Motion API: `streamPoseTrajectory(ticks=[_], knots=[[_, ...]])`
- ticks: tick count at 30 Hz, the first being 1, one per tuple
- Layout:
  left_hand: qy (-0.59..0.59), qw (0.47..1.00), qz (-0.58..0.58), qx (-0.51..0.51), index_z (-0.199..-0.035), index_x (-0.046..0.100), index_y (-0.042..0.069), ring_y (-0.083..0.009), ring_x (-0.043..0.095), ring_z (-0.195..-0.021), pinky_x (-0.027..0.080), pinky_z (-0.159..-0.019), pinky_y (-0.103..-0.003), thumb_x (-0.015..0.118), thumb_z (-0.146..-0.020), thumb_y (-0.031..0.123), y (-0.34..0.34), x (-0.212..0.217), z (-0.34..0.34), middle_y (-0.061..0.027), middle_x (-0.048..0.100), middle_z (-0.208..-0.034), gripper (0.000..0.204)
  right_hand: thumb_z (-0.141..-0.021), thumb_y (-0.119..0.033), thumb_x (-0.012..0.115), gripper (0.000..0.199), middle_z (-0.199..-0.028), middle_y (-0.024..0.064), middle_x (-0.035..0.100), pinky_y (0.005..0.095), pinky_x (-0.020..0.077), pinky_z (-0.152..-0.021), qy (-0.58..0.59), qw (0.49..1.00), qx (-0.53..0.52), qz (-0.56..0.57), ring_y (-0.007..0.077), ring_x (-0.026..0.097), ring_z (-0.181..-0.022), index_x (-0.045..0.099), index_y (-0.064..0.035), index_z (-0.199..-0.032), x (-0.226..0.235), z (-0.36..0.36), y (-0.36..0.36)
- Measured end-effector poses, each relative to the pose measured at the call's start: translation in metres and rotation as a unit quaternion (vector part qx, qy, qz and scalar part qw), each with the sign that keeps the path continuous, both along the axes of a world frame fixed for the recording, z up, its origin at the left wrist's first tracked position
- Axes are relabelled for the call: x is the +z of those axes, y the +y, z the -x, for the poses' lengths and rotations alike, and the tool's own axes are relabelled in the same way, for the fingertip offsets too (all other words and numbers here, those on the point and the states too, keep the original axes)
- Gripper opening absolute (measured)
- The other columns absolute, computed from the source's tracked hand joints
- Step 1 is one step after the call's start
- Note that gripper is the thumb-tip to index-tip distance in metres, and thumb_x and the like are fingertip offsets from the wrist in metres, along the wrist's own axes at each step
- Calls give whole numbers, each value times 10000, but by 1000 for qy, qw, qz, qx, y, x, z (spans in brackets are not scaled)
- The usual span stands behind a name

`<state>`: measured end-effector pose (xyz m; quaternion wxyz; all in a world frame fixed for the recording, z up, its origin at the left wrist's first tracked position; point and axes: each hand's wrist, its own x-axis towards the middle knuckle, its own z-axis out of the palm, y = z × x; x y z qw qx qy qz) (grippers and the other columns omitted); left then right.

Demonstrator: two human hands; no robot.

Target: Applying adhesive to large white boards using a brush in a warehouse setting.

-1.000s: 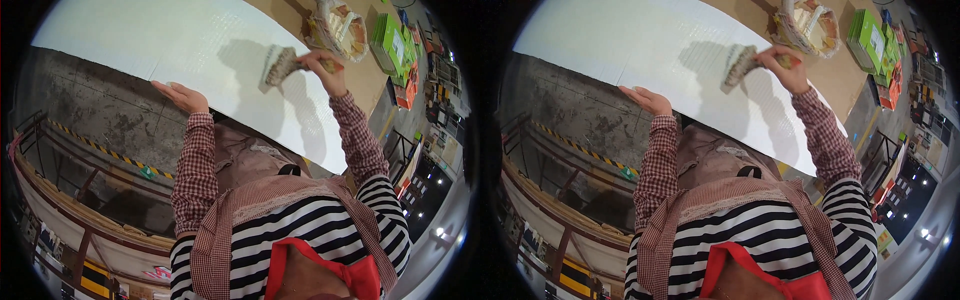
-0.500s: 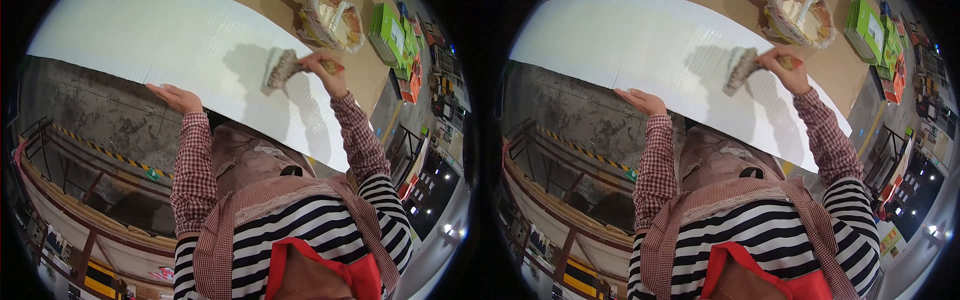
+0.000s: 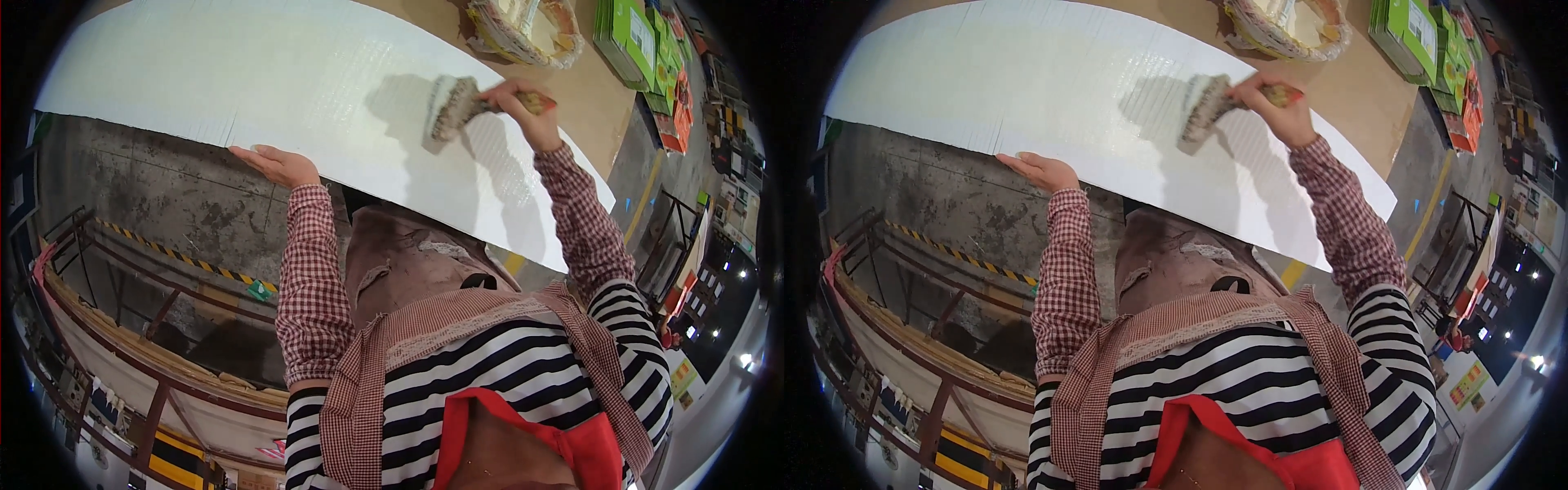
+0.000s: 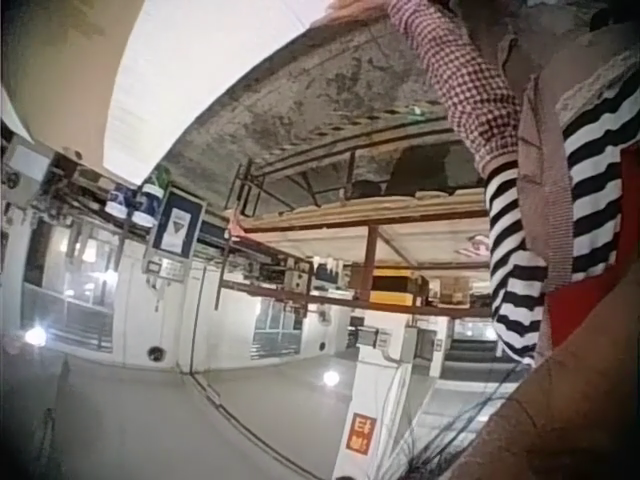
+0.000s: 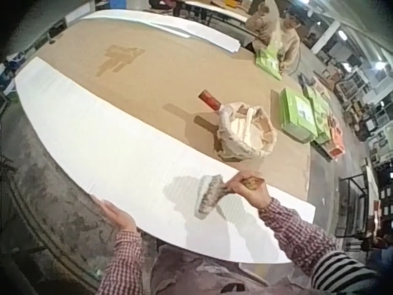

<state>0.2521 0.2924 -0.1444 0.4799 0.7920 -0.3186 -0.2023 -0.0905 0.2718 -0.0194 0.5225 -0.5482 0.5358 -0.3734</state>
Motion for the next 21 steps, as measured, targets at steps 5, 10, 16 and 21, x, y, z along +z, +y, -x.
streamPoseTrajectory(ticks=[5,10,16,21], knots=[[-14,1000,-1,1,-1496,32,19,-350,190,-1417,260,-1161,-423,166,-1035,304,1,-1,-4,-210,65,-1551,558,-873,-76,595,126,-877,101,685,274,534,-769,-23,1000,5,1,132,631,-833,643,34,-834,23,4,11],[11,1000,4,1,-1495,41,15,-349,193,-1417,253,-1164,-424,175,-1036,301,-4,4,2,-214,84,-1548,557,-870,-104,619,136,-917,114,699,255,524,-752,-16,1000,-11,10,129,635,-816,647,26,-840,18,-27,-23],[-4,999,31,12,-1492,63,8,-346,199,-1416,256,-1161,-426,190,-1038,311,-1,-2,-4,-216,100,-1546,560,-859,-100,630,123,-838,70,689,236,505,-720,83,996,1,-26,126,636,-789,658,9,-809,13,11,15],[22,1000,7,17,-1496,64,15,-335,170,-1427,240,-1164,-421,200,-1039,312,-1,7,1,-217,107,-1546,562,-885,-97,576,149,-877,105,682,253,491,-702,6,998,35,44,134,610,-793,635,18,-812,37,-56,-35]])
